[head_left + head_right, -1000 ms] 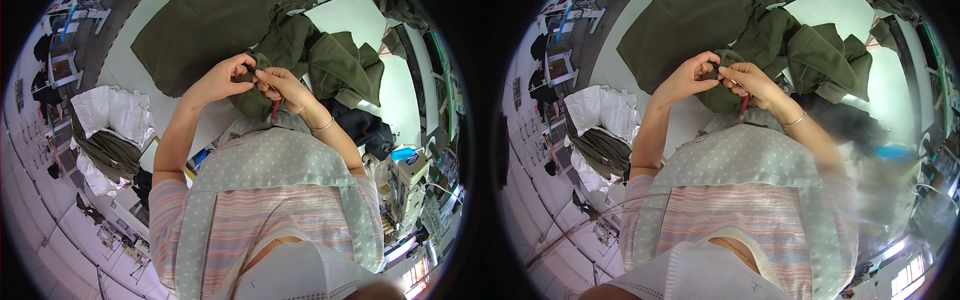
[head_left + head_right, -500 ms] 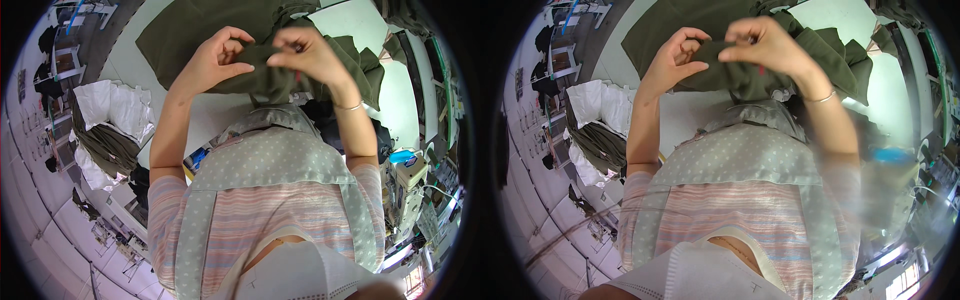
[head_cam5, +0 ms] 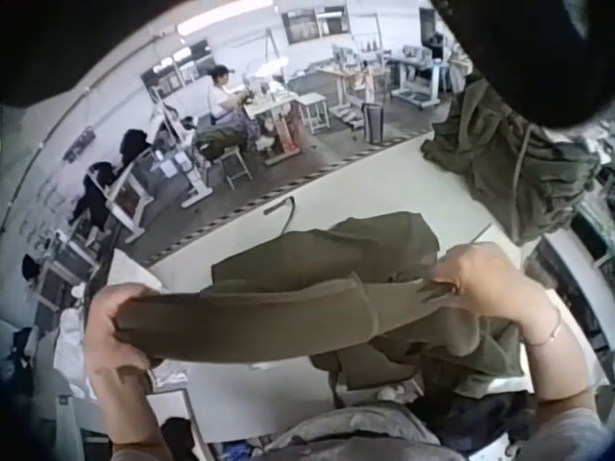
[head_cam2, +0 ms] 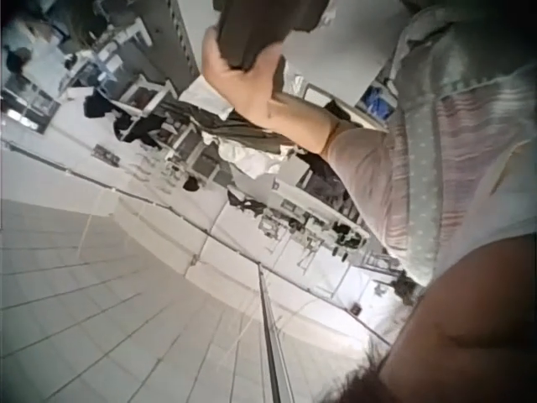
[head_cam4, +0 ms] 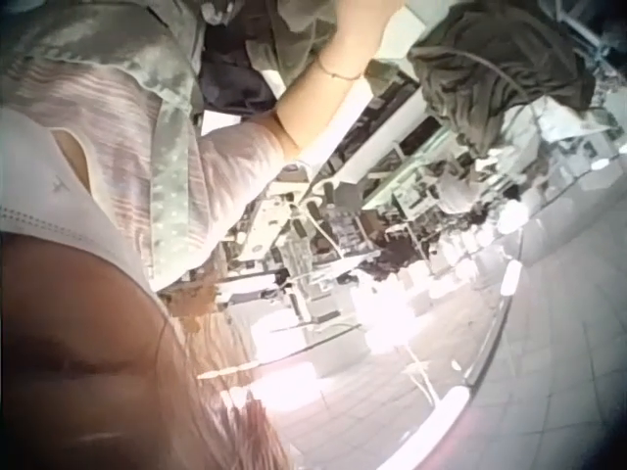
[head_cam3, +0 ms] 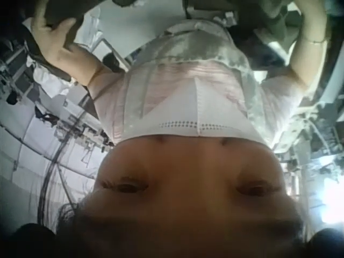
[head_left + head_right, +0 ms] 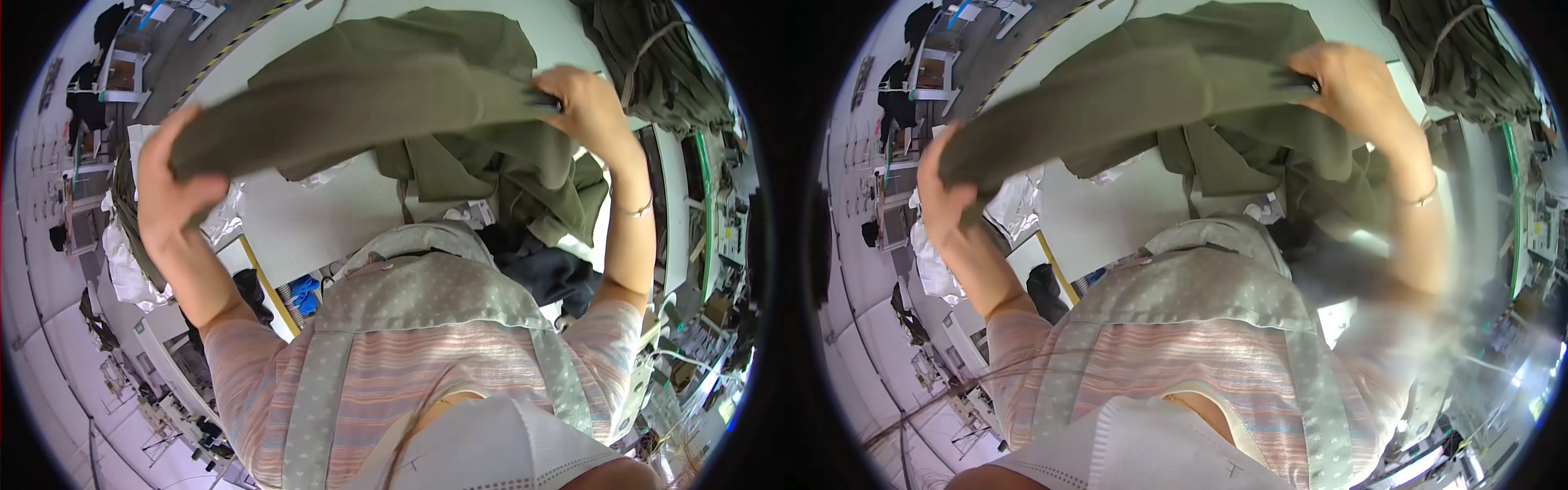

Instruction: Inspecting, folding, and stacking olive green and white garment components on a factory work table.

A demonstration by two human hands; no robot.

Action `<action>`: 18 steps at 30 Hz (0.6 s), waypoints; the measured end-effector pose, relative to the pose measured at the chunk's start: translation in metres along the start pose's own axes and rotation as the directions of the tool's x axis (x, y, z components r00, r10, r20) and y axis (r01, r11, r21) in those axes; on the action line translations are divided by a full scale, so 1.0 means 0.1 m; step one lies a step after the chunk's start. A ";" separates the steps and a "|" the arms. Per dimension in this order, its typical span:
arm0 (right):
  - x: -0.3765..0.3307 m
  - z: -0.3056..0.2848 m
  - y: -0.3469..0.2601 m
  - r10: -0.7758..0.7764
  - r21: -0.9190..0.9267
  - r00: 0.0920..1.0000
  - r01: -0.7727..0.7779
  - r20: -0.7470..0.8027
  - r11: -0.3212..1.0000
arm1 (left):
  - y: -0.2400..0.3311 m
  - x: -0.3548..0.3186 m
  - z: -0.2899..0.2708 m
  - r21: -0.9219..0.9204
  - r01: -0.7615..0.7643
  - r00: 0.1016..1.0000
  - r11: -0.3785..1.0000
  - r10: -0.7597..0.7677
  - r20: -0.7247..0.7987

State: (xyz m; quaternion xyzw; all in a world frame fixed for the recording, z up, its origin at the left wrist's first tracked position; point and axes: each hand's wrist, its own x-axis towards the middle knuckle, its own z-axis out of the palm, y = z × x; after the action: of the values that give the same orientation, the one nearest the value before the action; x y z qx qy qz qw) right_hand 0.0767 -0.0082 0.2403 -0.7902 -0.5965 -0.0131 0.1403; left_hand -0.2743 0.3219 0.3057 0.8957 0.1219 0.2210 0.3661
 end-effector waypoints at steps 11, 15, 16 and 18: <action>0.02 0.00 1.04 0.578 0.656 0.816 -0.423 -0.026 0.626 | -0.20 -0.03 -0.15 0.078 0.413 0.908 0.907 -0.403 -0.118; 0.71 0.41 1.34 0.609 0.625 0.776 -0.396 -0.164 0.673 | -1.10 0.60 -0.01 -0.030 0.443 0.886 0.896 -0.443 -0.139; 0.90 0.52 1.42 0.557 0.580 0.814 -0.377 -0.164 0.722 | -1.35 0.75 0.03 0.014 0.449 0.888 0.894 -0.444 -0.116; 1.28 0.78 1.55 0.614 0.452 0.786 -0.525 -0.066 0.721 | -1.86 1.01 0.09 0.098 0.451 0.892 0.887 -0.446 -0.068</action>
State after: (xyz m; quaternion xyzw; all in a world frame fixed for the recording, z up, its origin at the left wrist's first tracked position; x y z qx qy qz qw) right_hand 0.2487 0.0916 0.1576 -0.8817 -0.2933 0.0725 0.3625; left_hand -0.1925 0.4848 0.1990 0.8572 0.3457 0.1429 0.3540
